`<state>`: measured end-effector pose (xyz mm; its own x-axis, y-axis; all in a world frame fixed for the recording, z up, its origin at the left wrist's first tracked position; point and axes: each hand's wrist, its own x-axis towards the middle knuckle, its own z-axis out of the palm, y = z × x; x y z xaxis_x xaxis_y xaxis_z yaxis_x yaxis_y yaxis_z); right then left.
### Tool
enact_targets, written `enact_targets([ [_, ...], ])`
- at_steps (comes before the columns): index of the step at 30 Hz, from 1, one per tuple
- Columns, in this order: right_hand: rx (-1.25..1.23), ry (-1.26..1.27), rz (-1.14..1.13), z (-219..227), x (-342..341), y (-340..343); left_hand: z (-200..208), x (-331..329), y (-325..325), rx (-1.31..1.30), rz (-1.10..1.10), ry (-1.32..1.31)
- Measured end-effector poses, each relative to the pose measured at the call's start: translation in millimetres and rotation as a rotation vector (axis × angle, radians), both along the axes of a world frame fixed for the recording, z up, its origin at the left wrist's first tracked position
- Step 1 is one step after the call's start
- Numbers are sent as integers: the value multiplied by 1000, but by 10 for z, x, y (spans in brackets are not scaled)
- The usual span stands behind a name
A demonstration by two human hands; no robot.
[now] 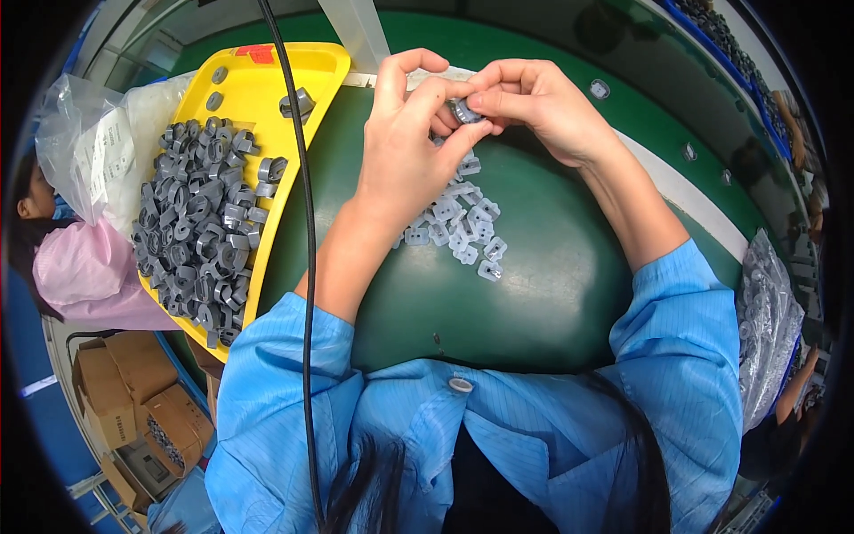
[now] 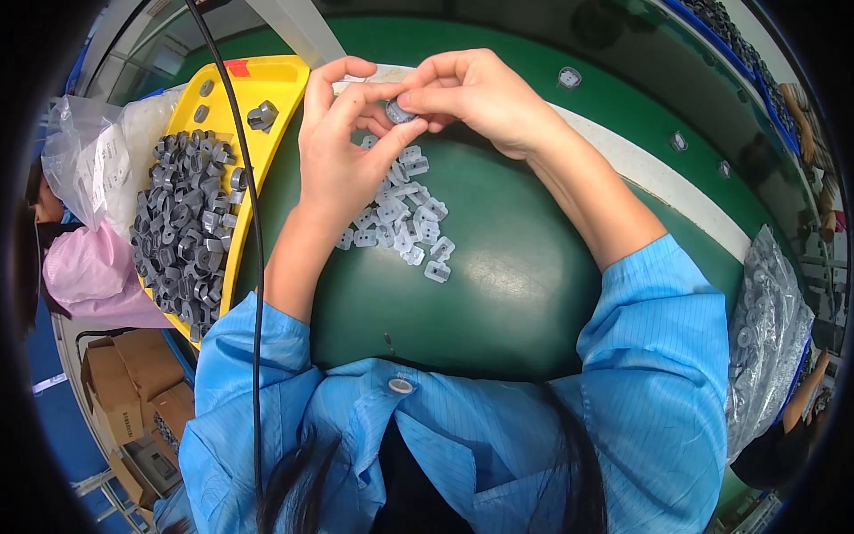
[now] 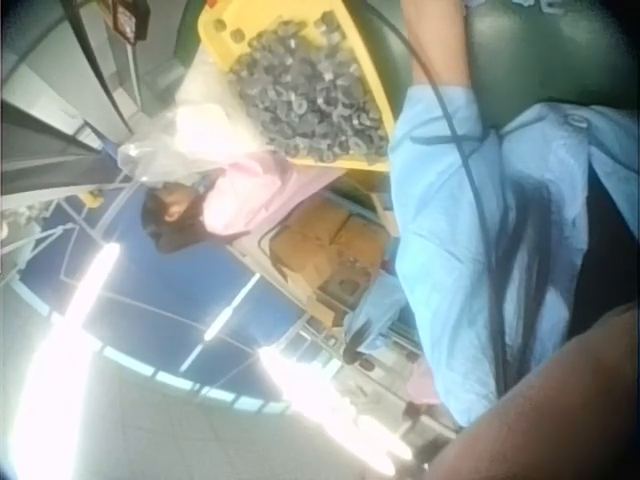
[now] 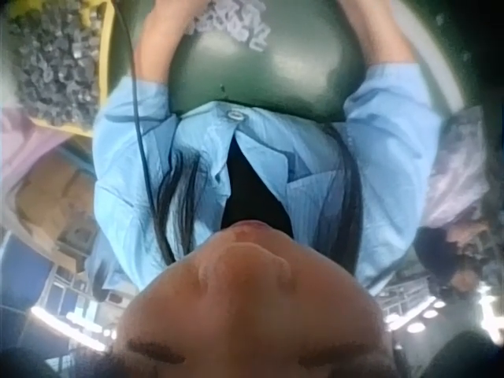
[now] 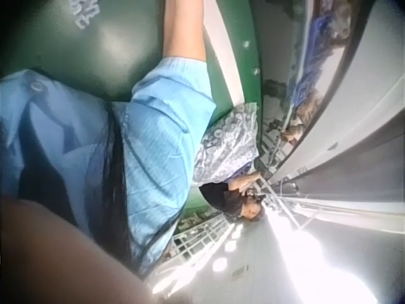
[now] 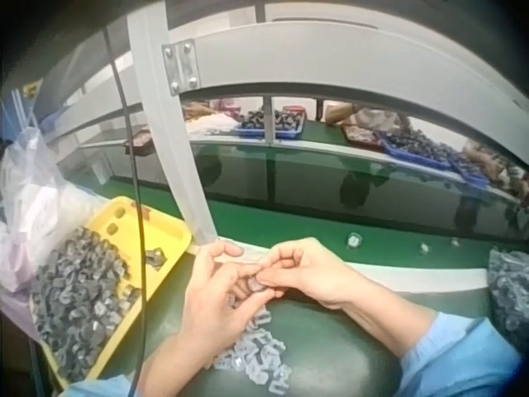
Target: The person assembles small grey plastic bases with white plastic clips by hand at a manufacturing workstation.
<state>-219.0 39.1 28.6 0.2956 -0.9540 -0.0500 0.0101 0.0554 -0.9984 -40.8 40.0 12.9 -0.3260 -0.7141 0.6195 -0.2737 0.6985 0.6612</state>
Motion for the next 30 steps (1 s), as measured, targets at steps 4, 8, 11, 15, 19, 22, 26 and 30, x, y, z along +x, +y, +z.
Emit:
enact_targets([
  [4, 61, 223, 137, 94, -126, 12, 30, 85, -80, -106, -78, -129],
  [8, 54, 235, 150, 80, -88, 0, 20, 132, -117, -297, -87, -196],
  [11, -86, 239, 145, 19, -90, -16, 27, 126, -109, -369, -102, -206],
  [15, 84, 125, 126, 76, -141, 10, 125, 77, -61, -264, -76, -93],
  [19, 102, 134, 176, 104, -127, 38, 30, 168, -153, -204, -167, -181],
  [22, 40, 115, 160, 172, -35, 80, 48, 200, -160, -232, -160, -222],
  [26, 22, 220, 190, 148, -73, 75, 66, 186, -136, -353, -169, -318],
  [30, -22, 270, 81, 249, 5, 123, 60, 212, -141, -357, -34, -282],
])
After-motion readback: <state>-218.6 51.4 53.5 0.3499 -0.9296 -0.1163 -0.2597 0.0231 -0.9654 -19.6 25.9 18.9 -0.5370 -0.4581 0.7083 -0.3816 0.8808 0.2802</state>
